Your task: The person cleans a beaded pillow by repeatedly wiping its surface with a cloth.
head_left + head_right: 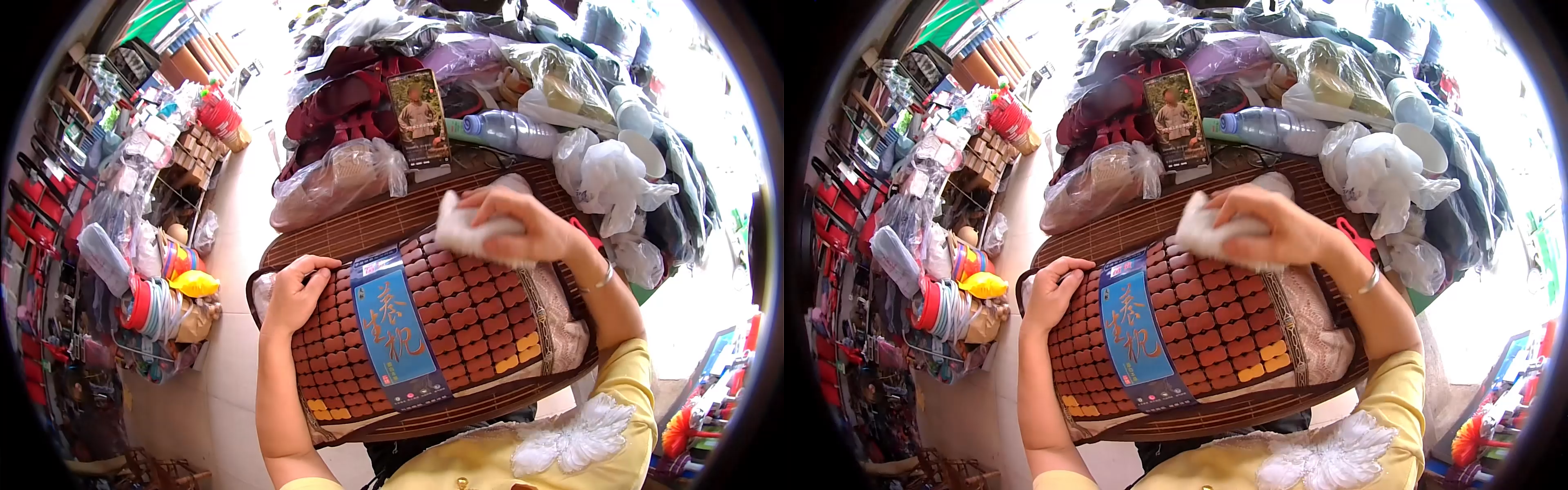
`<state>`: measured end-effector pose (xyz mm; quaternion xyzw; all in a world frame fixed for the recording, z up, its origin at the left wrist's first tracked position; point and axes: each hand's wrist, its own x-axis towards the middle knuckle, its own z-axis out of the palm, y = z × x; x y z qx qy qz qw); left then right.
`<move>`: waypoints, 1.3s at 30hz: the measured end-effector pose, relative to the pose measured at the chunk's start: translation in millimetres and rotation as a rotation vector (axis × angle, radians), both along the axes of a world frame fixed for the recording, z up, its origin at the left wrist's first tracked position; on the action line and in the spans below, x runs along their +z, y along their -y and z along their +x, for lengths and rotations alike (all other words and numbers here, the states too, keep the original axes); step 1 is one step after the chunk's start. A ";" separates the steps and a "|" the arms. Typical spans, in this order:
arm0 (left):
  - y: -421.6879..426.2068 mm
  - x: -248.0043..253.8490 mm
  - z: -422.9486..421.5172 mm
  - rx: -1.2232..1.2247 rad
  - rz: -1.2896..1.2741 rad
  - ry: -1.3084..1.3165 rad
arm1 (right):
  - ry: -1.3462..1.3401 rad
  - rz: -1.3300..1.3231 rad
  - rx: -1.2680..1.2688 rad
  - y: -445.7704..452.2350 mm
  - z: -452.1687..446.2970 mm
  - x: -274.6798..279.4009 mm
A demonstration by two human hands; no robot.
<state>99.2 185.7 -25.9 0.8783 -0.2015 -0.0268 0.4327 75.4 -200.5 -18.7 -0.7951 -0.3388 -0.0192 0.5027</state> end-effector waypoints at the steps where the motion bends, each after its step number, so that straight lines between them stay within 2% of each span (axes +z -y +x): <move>1: -0.8 -0.8 0.6 0.001 0.000 0.004 | 0.057 -0.031 -0.037 3.3 1.2 -5.6; 2: -1.6 -2.2 1.9 -0.007 0.000 0.014 | 0.116 -0.064 -0.072 0.0 1.8 -2.9; 4: -2.8 -2.8 1.1 -0.010 -0.001 0.018 | 0.317 -0.066 0.083 -11.9 -10.7 3.6; 7: -0.2 0.6 -0.3 0.011 -0.009 -0.022 | 0.321 -0.090 0.458 -45.7 -46.3 24.1; 9: 0.6 2.2 -0.8 0.008 -0.002 -0.014 | 0.403 -0.169 0.523 -52.3 -59.4 25.1; 13: 1.2 1.6 -0.9 0.017 -0.006 -0.015 | 0.281 -0.056 0.378 -31.9 -27.8 18.8; 15: 0.9 0.8 -0.5 0.015 -0.013 -0.021 | 0.199 -0.012 0.108 -7.0 -6.1 2.3; 16: 0.8 0.7 -0.3 0.015 -0.014 -0.016 | 0.010 0.063 0.001 3.5 2.0 -7.5; 18: 0.0 -0.6 0.4 0.002 -0.005 0.012 | 0.070 -0.023 -0.145 10.5 5.6 -8.4; 20: -1.1 -1.9 0.6 0.012 -0.018 0.009 | 0.230 -0.056 -0.078 3.4 -0.4 -7.3; 21: -0.6 -0.8 0.1 0.014 -0.008 0.007 | 0.215 -0.048 0.030 -5.3 -11.1 3.5; 23: 0.8 -0.1 0.2 0.014 0.001 0.003 | 0.256 -0.053 0.398 -27.1 -27.0 18.7; 26: 0.7 0.2 0.2 0.003 -0.012 0.007 | 0.385 -0.201 0.533 -49.8 -64.3 23.9; 30: 2.5 2.7 -2.1 0.016 0.007 -0.010 | 0.299 -0.113 0.487 -34.3 -39.2 23.0; 34: 0.2 -1.6 0.7 0.010 0.002 0.002 | -0.029 0.027 -0.036 16.0 0.7 4.2; 37: -1.8 -3.6 2.4 -0.004 -0.001 0.024 | 0.138 -0.013 0.024 11.8 -1.4 -0.1; 39: -0.8 -1.5 1.2 0.003 -0.002 0.009 | 0.234 0.017 0.332 -13.7 -14.9 7.3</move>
